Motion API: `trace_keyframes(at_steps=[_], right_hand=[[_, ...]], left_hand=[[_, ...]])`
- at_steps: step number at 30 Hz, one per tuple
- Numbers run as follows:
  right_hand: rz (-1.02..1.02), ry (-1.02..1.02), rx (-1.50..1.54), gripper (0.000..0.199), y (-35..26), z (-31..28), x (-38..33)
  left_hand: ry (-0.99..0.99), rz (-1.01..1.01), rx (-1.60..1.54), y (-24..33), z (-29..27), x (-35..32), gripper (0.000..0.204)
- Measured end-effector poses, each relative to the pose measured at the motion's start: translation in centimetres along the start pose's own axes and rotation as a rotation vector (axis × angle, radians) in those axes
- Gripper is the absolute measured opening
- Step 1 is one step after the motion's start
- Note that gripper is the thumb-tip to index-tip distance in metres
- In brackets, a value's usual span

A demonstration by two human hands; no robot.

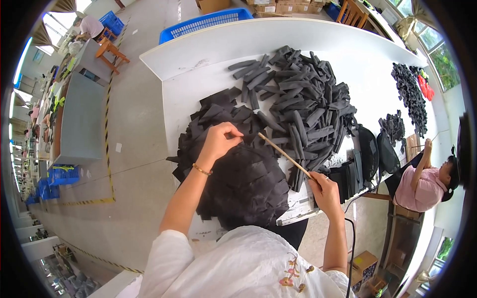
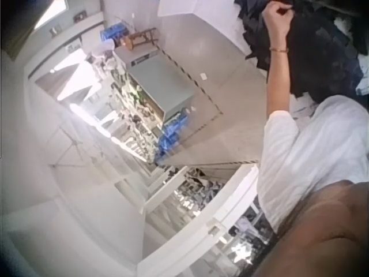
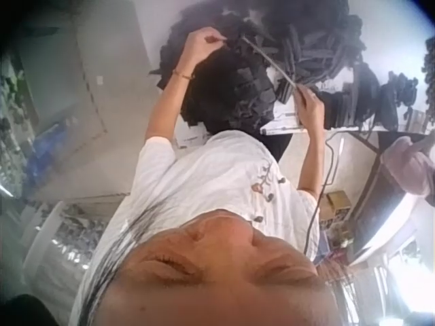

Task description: Using a wooden rod to turn black fabric tubes or straps inside out on a workbench.

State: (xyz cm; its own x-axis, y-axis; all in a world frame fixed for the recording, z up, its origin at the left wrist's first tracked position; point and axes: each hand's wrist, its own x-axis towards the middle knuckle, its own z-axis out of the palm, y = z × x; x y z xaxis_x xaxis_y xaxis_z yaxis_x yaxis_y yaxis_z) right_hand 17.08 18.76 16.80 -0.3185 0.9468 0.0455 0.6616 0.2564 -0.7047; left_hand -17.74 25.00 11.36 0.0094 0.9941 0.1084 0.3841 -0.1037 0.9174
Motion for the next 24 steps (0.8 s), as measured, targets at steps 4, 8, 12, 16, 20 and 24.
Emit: trace_keyframes(at_steps=[4,8,12,16,20,24], right_hand=[[0.043,-0.054,-0.020,0.019,-0.5,-0.3,-0.6],[0.006,-0.061,-0.046,0.018,-0.4,-0.4,-0.7],[-0.028,-0.046,-0.071,0.018,-0.5,-0.2,-0.6],[0.001,-0.012,-0.041,0.018,-0.5,0.3,-0.8],[-0.013,-0.010,-0.041,0.017,0.0,1.2,-1.0],[-0.003,-0.034,-0.066,0.017,-0.1,1.4,-1.1]], left_hand=[[-0.082,-0.056,-0.032,0.0,-0.7,-0.3,0.011],[-0.170,-0.178,-0.028,0.8,-0.9,-0.4,0.014],[-0.219,-0.211,-0.084,-0.8,-0.9,-0.7,0.014],[-0.203,-0.346,-0.443,-2.3,0.5,-1.8,0.014],[-0.077,-0.443,-0.628,-3.1,2.6,-3.0,0.021],[-0.205,-0.507,-0.638,-3.0,2.3,-3.3,0.021]])
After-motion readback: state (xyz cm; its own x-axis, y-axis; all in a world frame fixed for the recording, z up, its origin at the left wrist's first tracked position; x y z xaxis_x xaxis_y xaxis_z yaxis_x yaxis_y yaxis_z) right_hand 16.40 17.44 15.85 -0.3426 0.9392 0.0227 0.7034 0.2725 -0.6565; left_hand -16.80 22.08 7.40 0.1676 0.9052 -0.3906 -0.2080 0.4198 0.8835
